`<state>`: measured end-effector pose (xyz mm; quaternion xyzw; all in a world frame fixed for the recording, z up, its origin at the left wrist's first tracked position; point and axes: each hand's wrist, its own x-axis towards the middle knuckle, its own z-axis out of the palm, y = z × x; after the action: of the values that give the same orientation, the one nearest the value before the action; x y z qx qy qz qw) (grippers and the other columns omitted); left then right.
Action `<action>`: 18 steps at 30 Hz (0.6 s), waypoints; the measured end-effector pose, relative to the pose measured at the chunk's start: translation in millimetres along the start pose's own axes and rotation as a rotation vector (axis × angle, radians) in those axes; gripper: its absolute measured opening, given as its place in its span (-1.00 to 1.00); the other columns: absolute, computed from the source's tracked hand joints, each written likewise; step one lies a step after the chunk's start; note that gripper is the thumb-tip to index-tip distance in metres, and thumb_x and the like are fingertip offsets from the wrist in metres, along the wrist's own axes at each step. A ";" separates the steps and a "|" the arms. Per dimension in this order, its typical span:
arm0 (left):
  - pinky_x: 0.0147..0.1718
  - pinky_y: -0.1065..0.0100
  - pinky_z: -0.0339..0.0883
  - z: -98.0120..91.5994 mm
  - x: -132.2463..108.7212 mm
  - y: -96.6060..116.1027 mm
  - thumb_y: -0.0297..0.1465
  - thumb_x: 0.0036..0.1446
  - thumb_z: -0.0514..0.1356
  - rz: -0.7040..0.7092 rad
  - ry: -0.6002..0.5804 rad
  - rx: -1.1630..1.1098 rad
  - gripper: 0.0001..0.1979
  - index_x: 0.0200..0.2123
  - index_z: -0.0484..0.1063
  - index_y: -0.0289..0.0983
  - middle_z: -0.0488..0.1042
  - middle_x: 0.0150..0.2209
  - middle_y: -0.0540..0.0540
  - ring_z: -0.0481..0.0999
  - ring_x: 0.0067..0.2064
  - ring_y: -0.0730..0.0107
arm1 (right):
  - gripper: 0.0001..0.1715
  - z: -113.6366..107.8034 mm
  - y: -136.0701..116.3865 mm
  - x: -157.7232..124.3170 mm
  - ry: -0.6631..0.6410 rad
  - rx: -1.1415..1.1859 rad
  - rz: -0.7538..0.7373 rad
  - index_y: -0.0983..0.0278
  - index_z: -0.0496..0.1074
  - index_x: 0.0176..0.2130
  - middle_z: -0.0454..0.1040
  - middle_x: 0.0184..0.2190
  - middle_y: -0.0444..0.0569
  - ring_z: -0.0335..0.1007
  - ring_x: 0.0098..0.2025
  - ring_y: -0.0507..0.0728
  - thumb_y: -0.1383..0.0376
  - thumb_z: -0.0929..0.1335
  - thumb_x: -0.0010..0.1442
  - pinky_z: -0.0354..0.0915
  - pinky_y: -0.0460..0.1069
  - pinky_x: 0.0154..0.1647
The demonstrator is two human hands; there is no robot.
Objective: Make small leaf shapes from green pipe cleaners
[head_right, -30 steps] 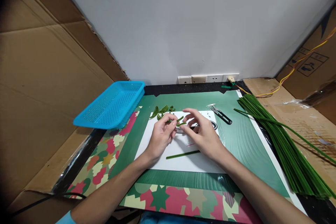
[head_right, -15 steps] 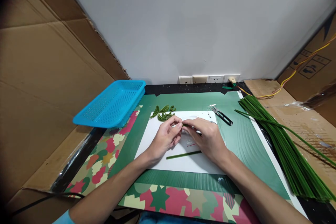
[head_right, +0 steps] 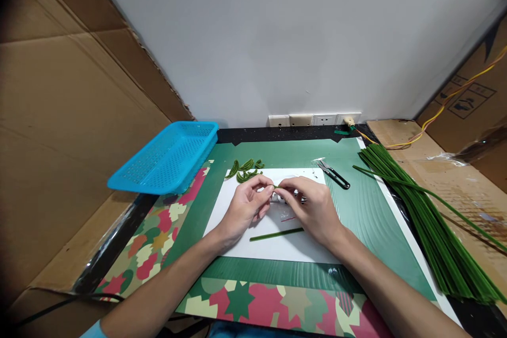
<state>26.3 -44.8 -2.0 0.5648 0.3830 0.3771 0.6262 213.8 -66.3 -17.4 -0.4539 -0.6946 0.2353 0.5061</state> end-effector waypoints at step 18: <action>-0.34 0.40 0.24 -5.3 -4.8 -4.4 -0.29 0.42 0.19 0.376 0.060 0.627 -0.82 -0.13 0.51 -0.26 0.50 -0.23 -0.05 0.38 -0.35 0.46 | -0.53 -2.5 3.3 8.9 -0.243 0.534 0.472 0.31 0.55 -0.37 0.52 -0.60 -0.09 0.23 -0.62 -0.03 -0.05 0.48 0.28 0.13 -0.11 -0.60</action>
<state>19.7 -47.2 -6.4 0.7785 0.3877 0.3662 0.3309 216.7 -57.4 -14.7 -0.4222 -0.5400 0.5705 0.4525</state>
